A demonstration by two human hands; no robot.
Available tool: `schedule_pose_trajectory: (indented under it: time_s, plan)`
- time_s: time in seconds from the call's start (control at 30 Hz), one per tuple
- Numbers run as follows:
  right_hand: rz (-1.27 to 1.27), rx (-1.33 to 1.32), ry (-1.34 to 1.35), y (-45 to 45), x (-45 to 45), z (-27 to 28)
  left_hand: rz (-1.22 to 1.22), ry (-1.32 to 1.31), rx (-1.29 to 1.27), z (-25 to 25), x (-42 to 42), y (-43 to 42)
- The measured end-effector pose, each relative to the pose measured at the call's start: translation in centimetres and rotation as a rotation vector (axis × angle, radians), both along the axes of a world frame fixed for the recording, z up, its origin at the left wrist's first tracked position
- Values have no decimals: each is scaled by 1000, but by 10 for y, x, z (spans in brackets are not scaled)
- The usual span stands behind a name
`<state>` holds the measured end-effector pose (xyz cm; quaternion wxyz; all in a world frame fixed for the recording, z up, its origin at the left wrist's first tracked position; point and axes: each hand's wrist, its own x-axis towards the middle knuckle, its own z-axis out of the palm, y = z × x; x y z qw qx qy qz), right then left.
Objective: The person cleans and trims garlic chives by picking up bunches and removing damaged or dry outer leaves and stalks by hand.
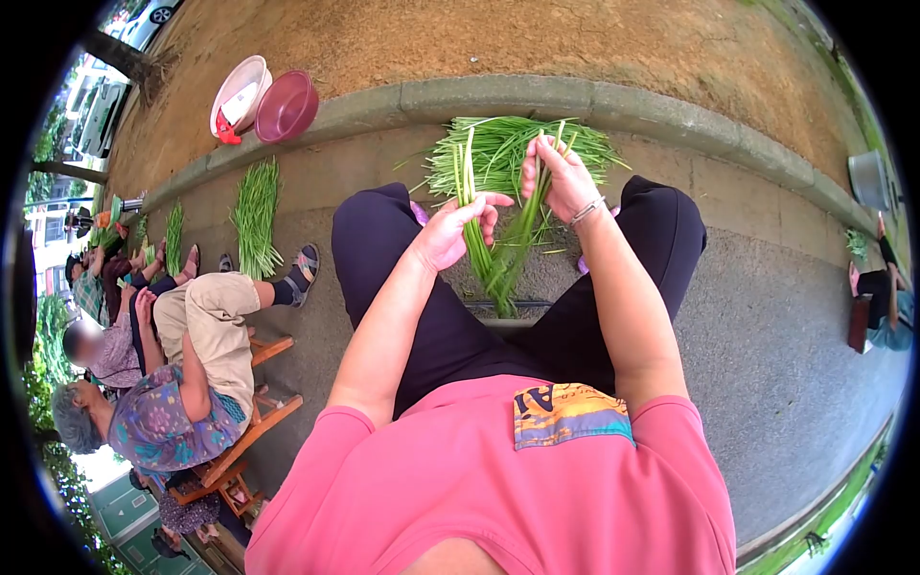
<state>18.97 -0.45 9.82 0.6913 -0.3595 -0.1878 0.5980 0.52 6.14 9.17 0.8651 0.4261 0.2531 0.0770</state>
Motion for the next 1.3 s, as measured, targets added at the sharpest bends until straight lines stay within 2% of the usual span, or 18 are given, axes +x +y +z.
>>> schedule_pose_trajectory:
  time_s: [0.1, 0.17, 0.33, 0.57, 0.73, 0.93, 1.13, 1.3]
  plan:
    - [118, -44, 73, 4, 3, -5, -101, -36, -71, 0, 0, 4]
    - [104, -82, 67, 5, -6, -2, -125, -53, -121, 1, 1, 3]
    - [229, -111, -72, 6, -12, -6, -220, -27, -214, 5, 4, 0]
    - [141, -134, -61, 11, -6, -5, 15, -113, -150, 11, 5, 5]
    - [85, -134, -85, 11, -10, -3, 4, -86, -27, 4, 4, 5]
    - [75, -102, -66, 9, -11, -11, 12, -43, -155, 11, 3, -1]
    - [52, -66, -103, 7, -17, -14, -70, -53, -111, 5, -1, -2]
    - [30, -68, -125, 6, -19, -12, -16, -29, -91, 4, 0, -4]
